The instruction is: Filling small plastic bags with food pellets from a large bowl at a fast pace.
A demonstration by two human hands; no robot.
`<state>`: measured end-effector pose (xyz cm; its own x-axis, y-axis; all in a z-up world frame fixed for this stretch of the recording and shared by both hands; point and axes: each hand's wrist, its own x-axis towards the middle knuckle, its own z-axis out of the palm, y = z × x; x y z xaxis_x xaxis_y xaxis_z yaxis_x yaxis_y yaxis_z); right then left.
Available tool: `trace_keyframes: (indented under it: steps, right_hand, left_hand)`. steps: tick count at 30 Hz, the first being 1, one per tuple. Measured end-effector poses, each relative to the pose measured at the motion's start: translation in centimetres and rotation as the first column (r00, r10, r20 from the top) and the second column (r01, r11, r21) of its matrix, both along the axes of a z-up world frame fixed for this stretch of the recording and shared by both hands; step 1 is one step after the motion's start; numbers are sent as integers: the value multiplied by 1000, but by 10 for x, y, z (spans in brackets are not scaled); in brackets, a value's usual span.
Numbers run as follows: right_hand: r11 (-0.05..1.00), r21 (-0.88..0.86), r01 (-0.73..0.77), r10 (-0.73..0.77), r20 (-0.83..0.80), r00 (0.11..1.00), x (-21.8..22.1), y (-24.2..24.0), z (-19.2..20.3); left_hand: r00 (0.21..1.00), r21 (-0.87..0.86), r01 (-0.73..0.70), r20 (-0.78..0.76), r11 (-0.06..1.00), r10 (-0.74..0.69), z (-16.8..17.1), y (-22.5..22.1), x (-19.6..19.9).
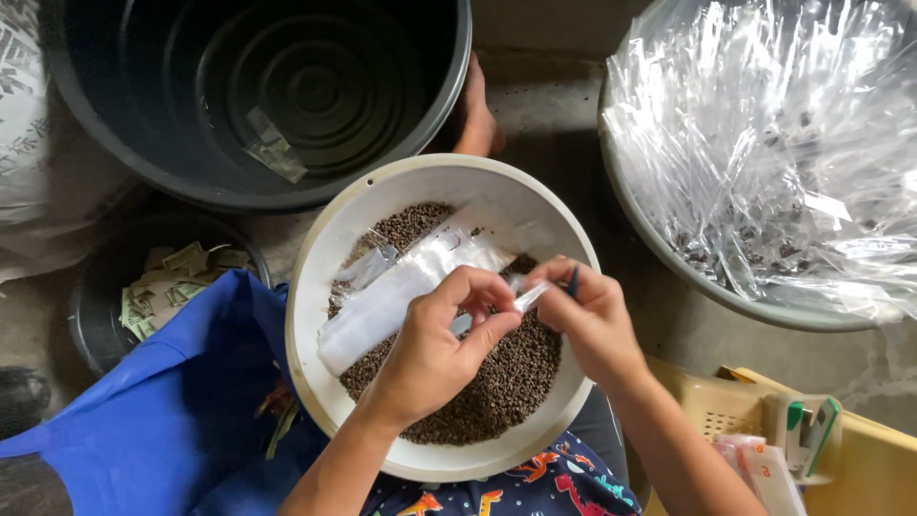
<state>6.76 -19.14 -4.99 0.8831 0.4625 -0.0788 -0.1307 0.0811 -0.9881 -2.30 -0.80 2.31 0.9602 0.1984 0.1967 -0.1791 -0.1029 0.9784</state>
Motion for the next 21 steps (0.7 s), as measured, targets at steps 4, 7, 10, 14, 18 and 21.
trace_keyframes:
  steps: [4,7,10,14,18,21]
  right_hand:
    - [959,258,-113,187,-279,942,-15,2,37]
    - [997,2,-79,78,-142,987,-7,2,38]
    - [987,-159,-29,14,-98,995,-1,6,25]
    - [961,-267,-77,106,97,990,-23,6,12]
    - [899,-422,-115,218,205,954,-26,-14,27]
    - [861,-508,-13,193,303,933,-5,-46,29]
  left_hand:
    - [998,36,-55,22,998,54,-31,-1,12]
    - [999,123,52,-21,991,-50,-25,-5,13]
    - [996,-11,80,-49,997,-81,-17,-3,19]
    - [988,-2,-142,55,990,142,-13,23,37]
    - [925,109,-357,181,928,335,21,35,51]
    - [899,-25,-389,209,921,385,11,30,73]
